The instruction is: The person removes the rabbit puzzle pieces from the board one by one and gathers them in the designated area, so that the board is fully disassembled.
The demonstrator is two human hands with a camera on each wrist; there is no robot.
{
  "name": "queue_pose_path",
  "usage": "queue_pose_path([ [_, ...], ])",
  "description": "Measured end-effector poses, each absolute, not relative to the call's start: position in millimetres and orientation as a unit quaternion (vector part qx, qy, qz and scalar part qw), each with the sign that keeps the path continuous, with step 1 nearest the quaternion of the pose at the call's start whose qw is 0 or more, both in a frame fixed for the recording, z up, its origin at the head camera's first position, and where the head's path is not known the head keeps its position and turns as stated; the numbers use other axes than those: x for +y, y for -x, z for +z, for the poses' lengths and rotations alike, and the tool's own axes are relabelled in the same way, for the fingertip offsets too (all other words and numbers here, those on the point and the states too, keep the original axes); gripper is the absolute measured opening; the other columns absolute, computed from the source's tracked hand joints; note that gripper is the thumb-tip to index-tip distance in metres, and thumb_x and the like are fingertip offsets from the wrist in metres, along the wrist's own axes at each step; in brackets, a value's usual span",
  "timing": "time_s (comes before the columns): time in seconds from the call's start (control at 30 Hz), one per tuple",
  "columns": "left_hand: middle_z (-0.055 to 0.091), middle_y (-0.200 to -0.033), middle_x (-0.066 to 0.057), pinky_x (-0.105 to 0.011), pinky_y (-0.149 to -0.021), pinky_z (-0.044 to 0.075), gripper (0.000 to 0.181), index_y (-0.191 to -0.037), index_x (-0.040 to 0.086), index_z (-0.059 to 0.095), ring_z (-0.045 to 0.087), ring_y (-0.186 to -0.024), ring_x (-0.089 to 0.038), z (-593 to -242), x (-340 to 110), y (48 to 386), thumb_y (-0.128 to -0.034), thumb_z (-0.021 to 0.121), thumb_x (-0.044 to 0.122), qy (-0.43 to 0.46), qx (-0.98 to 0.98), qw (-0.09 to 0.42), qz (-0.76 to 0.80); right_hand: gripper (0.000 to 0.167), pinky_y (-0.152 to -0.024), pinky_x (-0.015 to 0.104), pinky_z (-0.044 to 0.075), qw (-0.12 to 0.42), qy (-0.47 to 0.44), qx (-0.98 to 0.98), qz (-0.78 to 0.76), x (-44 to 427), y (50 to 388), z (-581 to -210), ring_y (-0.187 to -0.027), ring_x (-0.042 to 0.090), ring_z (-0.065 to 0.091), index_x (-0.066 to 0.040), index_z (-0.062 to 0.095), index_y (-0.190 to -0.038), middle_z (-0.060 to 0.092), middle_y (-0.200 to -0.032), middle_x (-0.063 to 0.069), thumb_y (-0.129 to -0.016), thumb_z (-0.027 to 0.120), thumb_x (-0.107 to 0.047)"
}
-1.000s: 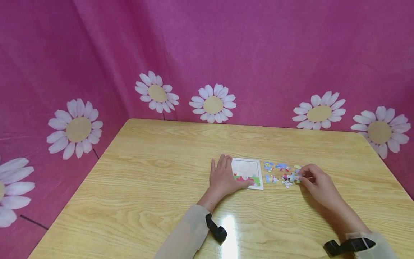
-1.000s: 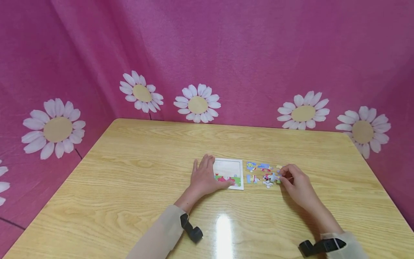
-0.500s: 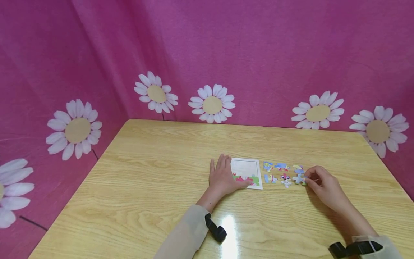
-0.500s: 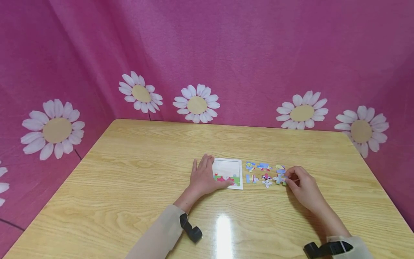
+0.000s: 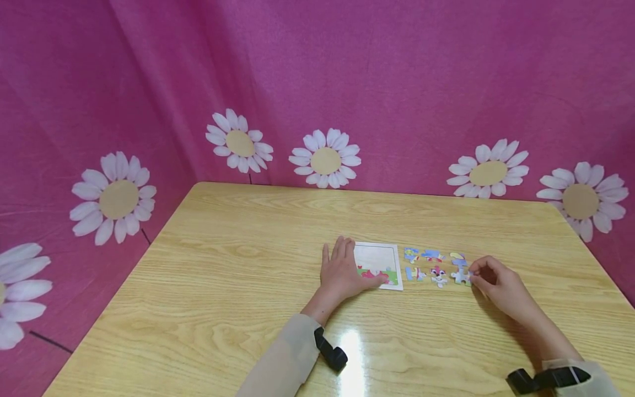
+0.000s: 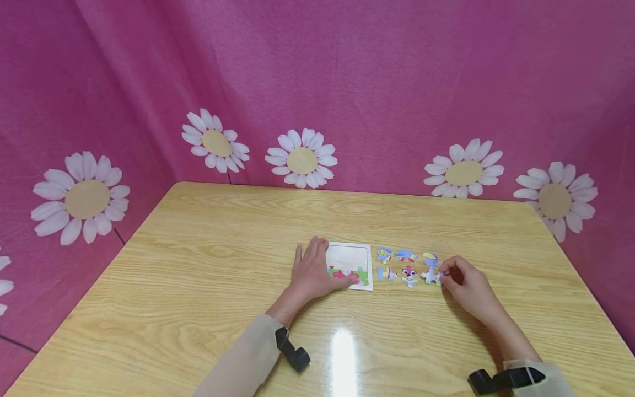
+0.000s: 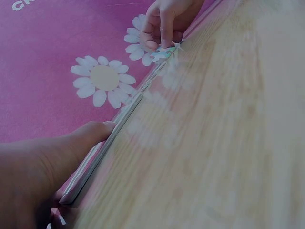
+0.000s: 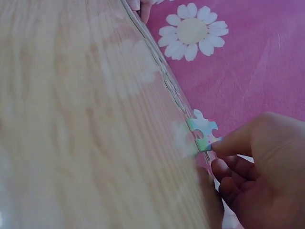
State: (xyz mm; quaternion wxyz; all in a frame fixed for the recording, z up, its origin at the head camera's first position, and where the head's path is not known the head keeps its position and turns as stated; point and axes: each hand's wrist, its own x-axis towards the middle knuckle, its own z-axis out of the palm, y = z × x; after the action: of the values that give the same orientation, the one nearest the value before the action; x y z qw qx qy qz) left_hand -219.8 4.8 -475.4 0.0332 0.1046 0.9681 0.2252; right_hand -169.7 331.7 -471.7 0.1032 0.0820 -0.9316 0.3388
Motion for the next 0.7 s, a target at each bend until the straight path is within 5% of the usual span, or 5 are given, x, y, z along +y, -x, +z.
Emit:
queue_pose_path([
  [0.7, 0.033, -0.158, -0.003, -0.05, -0.127, 0.003, 0.11, -0.151, 0.012, 0.031, 0.014, -0.154, -0.018, -477.3, 4.1, 220.2, -0.0691, 0.067, 0.077, -0.108, 0.968, 0.031, 0.224, 0.01, -0.06, 0.012, 0.039, 0.095, -0.124, -0.937, 0.311, 334.1, 175.1, -468.0, -0.073, -0.009, 0.044, -0.003, 0.06, -0.095, 0.061, -0.087, 0.003, -0.088, 0.067, 0.001],
])
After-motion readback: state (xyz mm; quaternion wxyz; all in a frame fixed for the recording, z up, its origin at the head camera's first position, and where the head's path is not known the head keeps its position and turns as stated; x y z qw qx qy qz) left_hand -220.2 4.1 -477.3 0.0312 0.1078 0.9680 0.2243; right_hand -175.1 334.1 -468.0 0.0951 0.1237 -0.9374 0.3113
